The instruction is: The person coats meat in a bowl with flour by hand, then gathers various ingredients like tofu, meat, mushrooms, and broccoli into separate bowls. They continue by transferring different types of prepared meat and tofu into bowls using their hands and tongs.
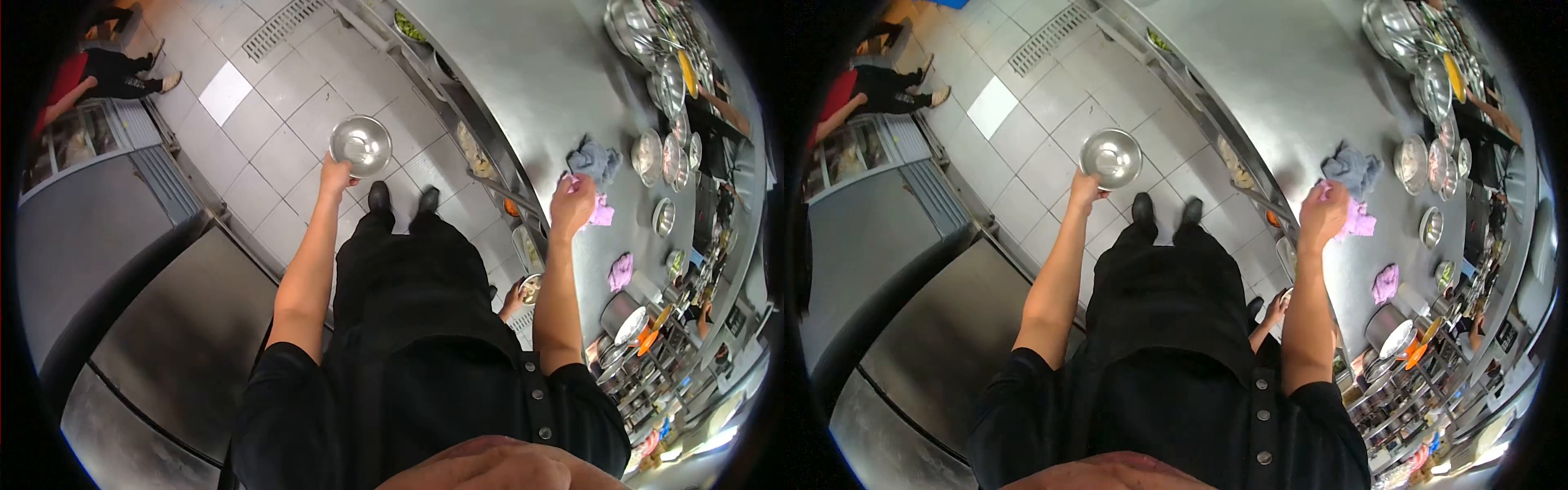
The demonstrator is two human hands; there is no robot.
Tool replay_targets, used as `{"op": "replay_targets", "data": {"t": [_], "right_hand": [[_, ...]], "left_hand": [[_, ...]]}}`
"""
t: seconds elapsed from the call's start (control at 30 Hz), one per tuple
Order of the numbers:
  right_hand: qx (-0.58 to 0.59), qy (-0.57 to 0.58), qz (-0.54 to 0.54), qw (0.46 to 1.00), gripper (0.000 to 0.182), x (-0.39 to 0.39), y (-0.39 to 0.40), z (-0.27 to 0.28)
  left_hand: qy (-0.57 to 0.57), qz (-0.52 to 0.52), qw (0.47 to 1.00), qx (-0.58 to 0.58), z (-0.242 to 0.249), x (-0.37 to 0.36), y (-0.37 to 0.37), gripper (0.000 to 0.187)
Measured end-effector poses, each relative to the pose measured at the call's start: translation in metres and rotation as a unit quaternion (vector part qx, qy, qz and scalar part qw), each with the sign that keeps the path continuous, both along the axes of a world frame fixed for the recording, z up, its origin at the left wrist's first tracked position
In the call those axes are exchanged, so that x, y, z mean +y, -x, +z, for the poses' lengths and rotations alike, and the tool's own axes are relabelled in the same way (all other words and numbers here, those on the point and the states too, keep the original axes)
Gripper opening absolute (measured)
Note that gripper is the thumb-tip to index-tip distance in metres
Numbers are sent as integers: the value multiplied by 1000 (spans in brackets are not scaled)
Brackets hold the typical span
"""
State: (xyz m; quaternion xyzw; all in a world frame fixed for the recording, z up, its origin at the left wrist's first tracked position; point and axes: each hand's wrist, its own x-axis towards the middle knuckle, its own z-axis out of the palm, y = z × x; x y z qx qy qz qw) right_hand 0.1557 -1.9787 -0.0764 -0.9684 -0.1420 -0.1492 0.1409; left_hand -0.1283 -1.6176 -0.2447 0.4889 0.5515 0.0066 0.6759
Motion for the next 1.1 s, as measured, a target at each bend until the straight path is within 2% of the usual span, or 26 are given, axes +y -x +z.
{"op": "replay_targets", "data": {"t": [0.03, 0.07, 0.1, 0.13, 0.17, 0.2, 0.27, 0.3, 0.37, 0.4, 0.47, 0.5, 0.53, 0.6, 0.7, 0.93, 1.1], "right_hand": [[46, -44, 27, 998, 14, 12, 19, -11], [161, -92, 34, 982, 14, 24, 37, -27], [224, -114, 103, 962, 14, 44, 52, -48], [212, -75, 199, 954, 14, 55, 62, -78], [275, -86, 224, 931, 15, 59, 65, -122], [281, -86, 227, 928, 15, 57, 62, -171], [337, -8, 150, 930, 19, 45, 49, -285], [337, -8, 148, 930, 19, 28, 42, -354], [357, 92, 42, 929, 27, -14, 16, -482], [358, 93, 38, 928, 27, -30, 2, -522], [313, 198, 11, 929, 33, -55, -24, -588], [315, 199, 8, 928, 33, -56, -37, -611], [387, 239, -36, 890, 36, -52, -55, -627], [456, 280, -79, 841, 40, -56, -85, -673], [481, 224, -180, 828, 53, -48, -119, -733], [350, 157, -89, 919, 62, 8, -164, -787], [256, 115, -14, 960, 71, 28, -188, -814]], "left_hand": [[26, 11, 1000, 1, -9, -12, -2, 49], [34, 16, 999, 6, -17, -22, -7, 49], [53, 20, 998, -4, -27, -27, -14, 49], [72, 25, 997, -14, -41, -32, -21, 48], [72, 29, 997, -8, -62, -38, -26, 48], [94, 30, 995, -19, -86, -46, -30, 46], [117, 24, 992, -34, -140, -51, -46, 45], [121, 20, 992, -34, -165, -51, -55, 44], [113, 7, 993, -28, -202, -50, -75, 43], [116, 3, 993, -28, -218, -48, -86, 43], [92, -5, 995, -33, -253, -42, -102, 42], [94, -8, 995, -31, -274, -39, -108, 42], [81, -8, 996, -46, -296, -37, -112, 42], [71, -6, 996, -59, -333, -32, -116, 43], [59, -8, 993, -99, -375, -16, -128, 47], [28, -54, 990, -127, -447, 4, -146, 58], [18, -112, 982, -154, -471, 0, -170, 67]]}}
